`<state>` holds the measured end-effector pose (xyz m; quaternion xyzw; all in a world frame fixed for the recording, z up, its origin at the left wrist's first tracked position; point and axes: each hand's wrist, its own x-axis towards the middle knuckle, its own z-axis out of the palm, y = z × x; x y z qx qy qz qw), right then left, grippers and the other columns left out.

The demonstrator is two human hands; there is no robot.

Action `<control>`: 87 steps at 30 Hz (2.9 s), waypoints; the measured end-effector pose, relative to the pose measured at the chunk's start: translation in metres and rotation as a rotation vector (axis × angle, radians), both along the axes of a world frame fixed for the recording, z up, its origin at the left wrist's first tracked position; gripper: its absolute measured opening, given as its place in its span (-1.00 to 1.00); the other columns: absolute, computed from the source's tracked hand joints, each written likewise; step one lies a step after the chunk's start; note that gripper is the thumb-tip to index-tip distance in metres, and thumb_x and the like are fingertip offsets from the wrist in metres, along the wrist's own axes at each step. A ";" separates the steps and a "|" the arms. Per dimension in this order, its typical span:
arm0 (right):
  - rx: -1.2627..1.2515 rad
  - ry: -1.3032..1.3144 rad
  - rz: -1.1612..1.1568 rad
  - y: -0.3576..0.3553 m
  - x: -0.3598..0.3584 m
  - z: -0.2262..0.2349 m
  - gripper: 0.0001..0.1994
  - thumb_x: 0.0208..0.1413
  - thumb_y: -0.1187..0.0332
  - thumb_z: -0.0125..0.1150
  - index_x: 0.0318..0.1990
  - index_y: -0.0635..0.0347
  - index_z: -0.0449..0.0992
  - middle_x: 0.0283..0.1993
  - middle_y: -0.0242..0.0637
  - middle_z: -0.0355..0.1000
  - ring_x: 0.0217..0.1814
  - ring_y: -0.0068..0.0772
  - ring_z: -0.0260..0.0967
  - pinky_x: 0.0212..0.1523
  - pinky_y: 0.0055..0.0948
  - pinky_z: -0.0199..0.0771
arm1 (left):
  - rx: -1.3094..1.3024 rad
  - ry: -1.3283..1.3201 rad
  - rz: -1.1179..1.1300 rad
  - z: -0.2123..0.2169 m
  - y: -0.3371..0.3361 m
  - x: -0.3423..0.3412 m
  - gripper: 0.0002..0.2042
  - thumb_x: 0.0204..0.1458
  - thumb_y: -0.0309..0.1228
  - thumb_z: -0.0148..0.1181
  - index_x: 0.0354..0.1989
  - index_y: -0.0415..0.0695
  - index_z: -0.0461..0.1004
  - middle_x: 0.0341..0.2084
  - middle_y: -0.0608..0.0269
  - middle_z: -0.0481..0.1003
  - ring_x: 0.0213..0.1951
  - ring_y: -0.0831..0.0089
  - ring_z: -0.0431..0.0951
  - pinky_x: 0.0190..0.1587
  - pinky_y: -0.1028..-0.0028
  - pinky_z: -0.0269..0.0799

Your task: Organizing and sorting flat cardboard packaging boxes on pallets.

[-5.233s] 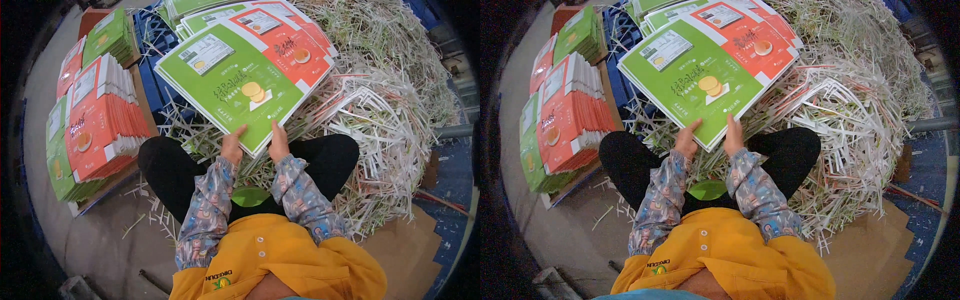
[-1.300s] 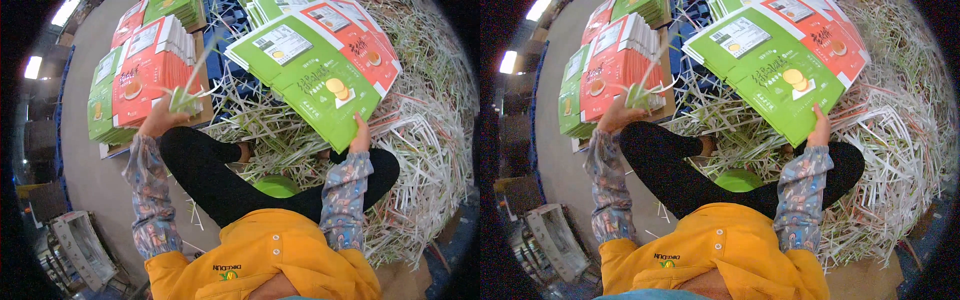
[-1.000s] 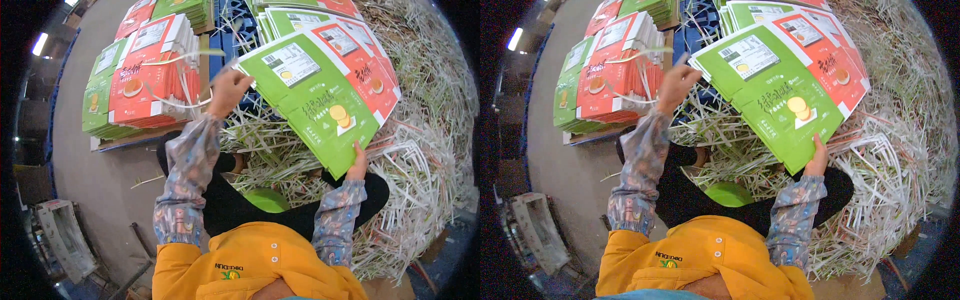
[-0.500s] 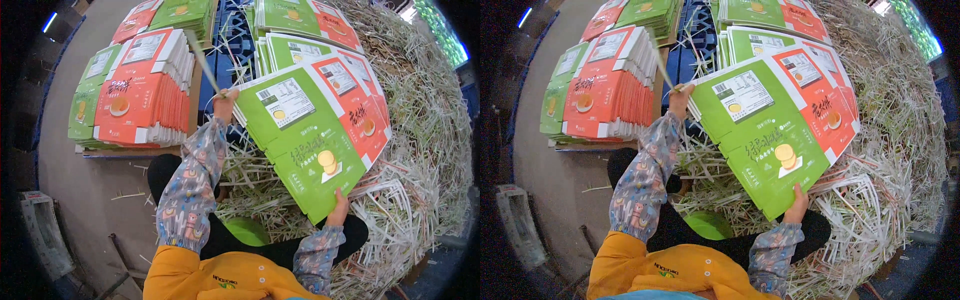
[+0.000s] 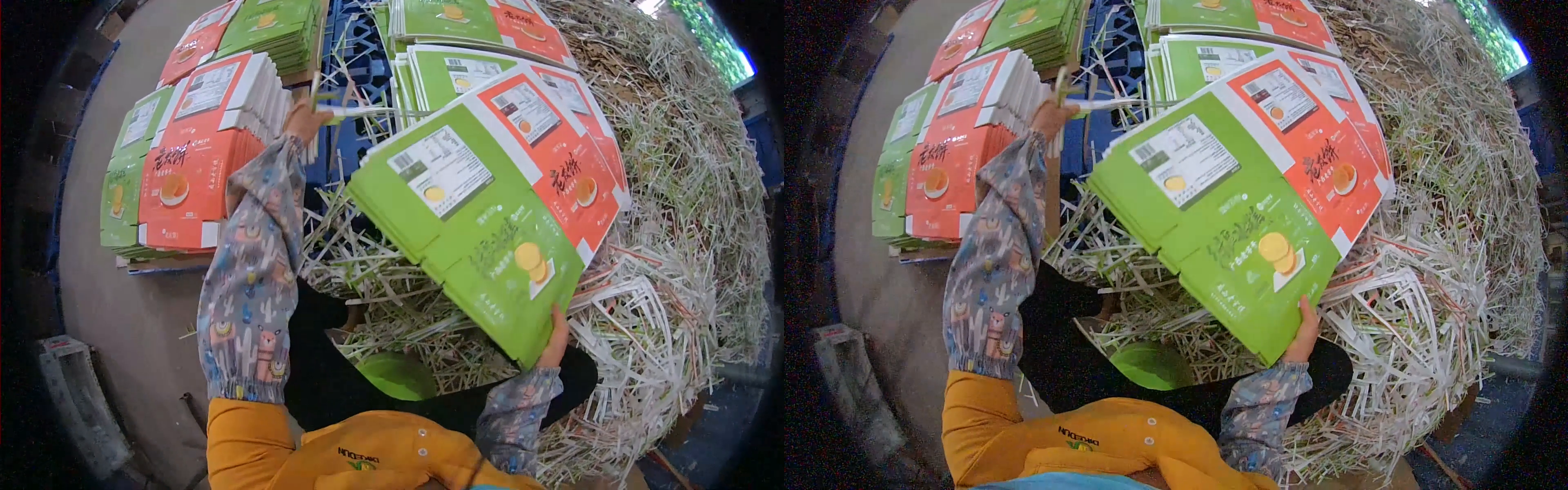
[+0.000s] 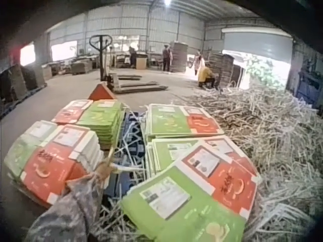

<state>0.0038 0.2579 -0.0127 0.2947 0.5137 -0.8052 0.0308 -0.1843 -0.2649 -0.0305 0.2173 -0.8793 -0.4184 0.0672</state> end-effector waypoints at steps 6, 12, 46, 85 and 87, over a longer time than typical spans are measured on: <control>-0.214 0.006 0.022 -0.014 -0.006 0.013 -0.66 0.08 0.27 -0.10 -0.07 0.33 0.25 -0.14 -0.22 0.33 -0.20 -0.36 0.33 -0.20 -0.43 0.36 | 0.339 -0.344 -0.388 0.039 -0.005 0.067 -0.61 -0.18 -0.12 0.16 -0.21 -0.07 0.35 -0.77 0.35 0.32 -0.84 0.55 0.12 -0.79 0.52 0.08; -0.208 0.077 0.024 -0.055 0.006 0.029 -0.67 0.07 0.31 -0.09 -0.04 0.30 0.23 -0.11 -0.24 0.31 -0.15 -0.37 0.31 -0.14 -0.45 0.33 | -0.366 -0.509 -0.449 0.100 0.022 0.176 -0.64 -0.13 -0.21 0.14 -0.20 -0.17 0.36 -0.74 0.29 0.38 -0.75 0.53 0.35 -0.68 0.53 0.26; 0.674 0.515 0.098 -0.062 -0.074 -0.020 -0.70 -0.11 0.47 0.14 -0.17 0.39 0.33 -0.18 -0.24 0.35 -0.22 -0.44 0.30 -0.19 -0.46 0.27 | 0.307 0.179 -0.243 0.052 0.191 0.221 -0.81 -0.16 -0.48 0.12 -0.36 -0.33 0.43 -0.48 0.21 0.49 -0.44 0.44 0.47 -0.43 0.55 0.33; 1.829 0.314 0.661 -0.176 -0.254 -0.062 -0.50 0.05 -0.08 -0.32 0.18 -0.43 -0.08 0.30 -0.39 -0.26 0.32 -0.01 -0.44 0.09 0.34 -0.54 | 0.558 -0.255 -0.091 0.229 -0.001 0.342 -0.50 -0.44 -0.53 0.29 -0.19 -0.36 0.34 -0.32 0.06 0.45 -0.32 0.34 0.46 -0.25 0.41 0.38; 1.807 0.316 0.674 -0.169 -0.258 -0.056 -0.50 0.04 -0.07 -0.26 0.17 -0.40 -0.04 0.29 -0.40 -0.25 0.32 -0.02 -0.43 0.09 0.35 -0.50 | 0.544 -0.241 -0.077 0.235 0.005 0.360 -0.51 -0.46 -0.55 0.30 -0.21 -0.36 0.36 -0.32 0.06 0.45 -0.32 0.34 0.46 -0.25 0.41 0.38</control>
